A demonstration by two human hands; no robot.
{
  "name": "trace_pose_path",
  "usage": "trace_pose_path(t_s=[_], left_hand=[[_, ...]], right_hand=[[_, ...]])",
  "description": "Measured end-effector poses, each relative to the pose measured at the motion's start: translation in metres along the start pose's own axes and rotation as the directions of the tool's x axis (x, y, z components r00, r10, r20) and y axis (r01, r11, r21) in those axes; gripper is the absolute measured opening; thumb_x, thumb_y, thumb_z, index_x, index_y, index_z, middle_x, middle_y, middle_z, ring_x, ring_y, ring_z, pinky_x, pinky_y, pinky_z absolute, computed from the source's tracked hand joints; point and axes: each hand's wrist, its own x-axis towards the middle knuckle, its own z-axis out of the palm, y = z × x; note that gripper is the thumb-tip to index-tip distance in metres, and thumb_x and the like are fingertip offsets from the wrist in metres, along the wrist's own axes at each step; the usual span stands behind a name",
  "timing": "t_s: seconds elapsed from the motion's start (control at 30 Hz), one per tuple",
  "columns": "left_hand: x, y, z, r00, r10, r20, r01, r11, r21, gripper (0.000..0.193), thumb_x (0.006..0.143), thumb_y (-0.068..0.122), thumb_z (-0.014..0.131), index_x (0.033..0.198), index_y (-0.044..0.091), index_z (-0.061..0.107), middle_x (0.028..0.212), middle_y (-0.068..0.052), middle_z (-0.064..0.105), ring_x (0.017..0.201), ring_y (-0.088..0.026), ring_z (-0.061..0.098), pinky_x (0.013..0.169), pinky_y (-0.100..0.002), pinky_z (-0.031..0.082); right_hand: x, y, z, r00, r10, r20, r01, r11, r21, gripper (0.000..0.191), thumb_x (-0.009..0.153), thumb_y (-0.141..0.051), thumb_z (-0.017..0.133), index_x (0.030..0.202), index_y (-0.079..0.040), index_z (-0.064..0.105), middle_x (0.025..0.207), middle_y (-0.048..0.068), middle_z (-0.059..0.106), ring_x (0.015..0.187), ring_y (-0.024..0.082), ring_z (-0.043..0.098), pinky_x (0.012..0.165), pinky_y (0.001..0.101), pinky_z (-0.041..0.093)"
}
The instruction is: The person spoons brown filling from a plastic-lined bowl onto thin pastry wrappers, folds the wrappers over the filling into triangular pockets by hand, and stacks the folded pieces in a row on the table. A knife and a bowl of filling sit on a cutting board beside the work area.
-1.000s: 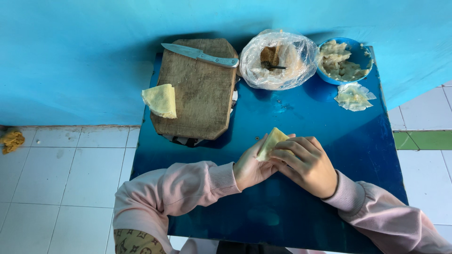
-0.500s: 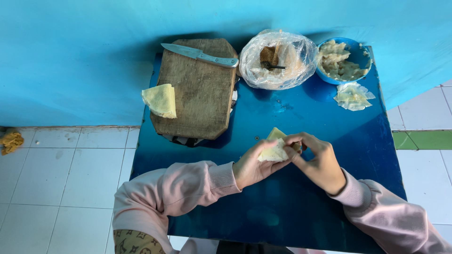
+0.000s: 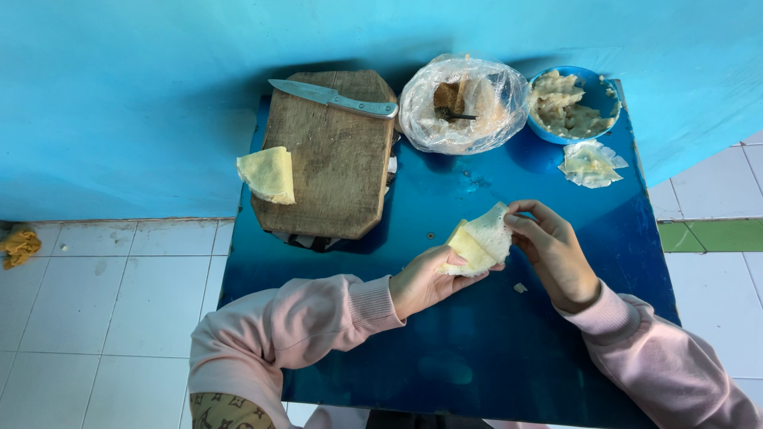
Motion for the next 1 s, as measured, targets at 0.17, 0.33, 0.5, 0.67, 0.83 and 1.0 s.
trace_pose_path(t_s=[0.17,0.33,0.5,0.67,0.83,1.0], left_hand=[[-0.002,-0.007,-0.004,0.998,-0.059,-0.024,0.059,0.998,-0.005,0.061,0.101,0.014,0.044,0.157,-0.006,0.031,0.148,-0.023,0.052,0.135,-0.026,0.054,0.116,-0.034,0.044],[-0.009,-0.023,0.001,0.989,-0.138,0.051,0.143,0.983,-0.111,0.06,0.1,0.011,0.043,0.156,-0.009,0.031,0.148,-0.023,0.053,0.137,-0.03,0.055,0.117,-0.037,0.044],[-0.018,-0.032,0.007,0.982,-0.17,0.078,0.181,0.968,-0.173,0.06,0.102,0.009,0.043,0.159,-0.008,0.029,0.15,-0.023,0.052,0.138,-0.029,0.054,0.119,-0.035,0.044],[-0.017,-0.036,0.009,0.962,-0.269,0.044,0.268,0.963,0.035,0.063,0.098,0.007,0.046,0.158,-0.003,0.03,0.148,-0.021,0.052,0.136,-0.026,0.054,0.118,-0.037,0.042],[-0.02,-0.038,0.012,0.957,-0.279,0.085,0.272,0.959,0.077,0.064,0.096,0.007,0.049,0.158,0.003,0.033,0.148,-0.019,0.053,0.136,-0.024,0.054,0.12,-0.036,0.04],[-0.021,-0.035,0.013,0.95,-0.276,0.145,0.274,0.961,0.029,0.066,0.098,0.008,0.048,0.161,0.003,0.03,0.148,-0.022,0.052,0.138,-0.026,0.054,0.12,-0.037,0.04]], right_hand=[[0.006,-0.005,-0.005,1.0,0.005,0.016,-0.006,0.999,0.038,0.02,0.101,-0.015,0.061,0.119,-0.005,0.058,0.108,0.005,0.064,0.094,0.013,0.064,0.083,0.0286,0.053],[0.028,-0.008,-0.024,0.993,-0.061,0.105,0.059,0.998,0.024,0.02,0.102,-0.013,0.061,0.12,-0.004,0.057,0.112,0.005,0.065,0.1,0.011,0.065,0.087,0.0275,0.055],[0.073,-0.024,-0.04,0.985,-0.096,0.145,0.132,0.955,-0.266,0.022,0.102,-0.011,0.062,0.122,-0.002,0.06,0.106,0.005,0.066,0.091,0.012,0.064,0.076,0.0279,0.052],[0.1,-0.021,-0.018,0.893,-0.396,0.214,0.437,0.646,-0.626,0.015,0.103,-0.009,0.063,0.117,-0.002,0.064,0.101,0.006,0.07,0.093,0.013,0.069,0.081,0.0288,0.055],[0.068,-0.006,0.017,0.557,-0.482,0.676,0.748,-0.064,-0.661,0.023,0.089,-0.004,0.067,0.112,-0.007,0.068,0.11,0.009,0.073,0.103,0.028,0.07,0.087,0.0374,0.058],[0.039,-0.008,0.031,0.561,-0.395,0.728,0.771,-0.071,-0.632,0.027,0.084,-0.012,0.074,0.11,-0.005,0.071,0.108,0.01,0.073,0.097,0.029,0.072,0.08,0.0386,0.058]])
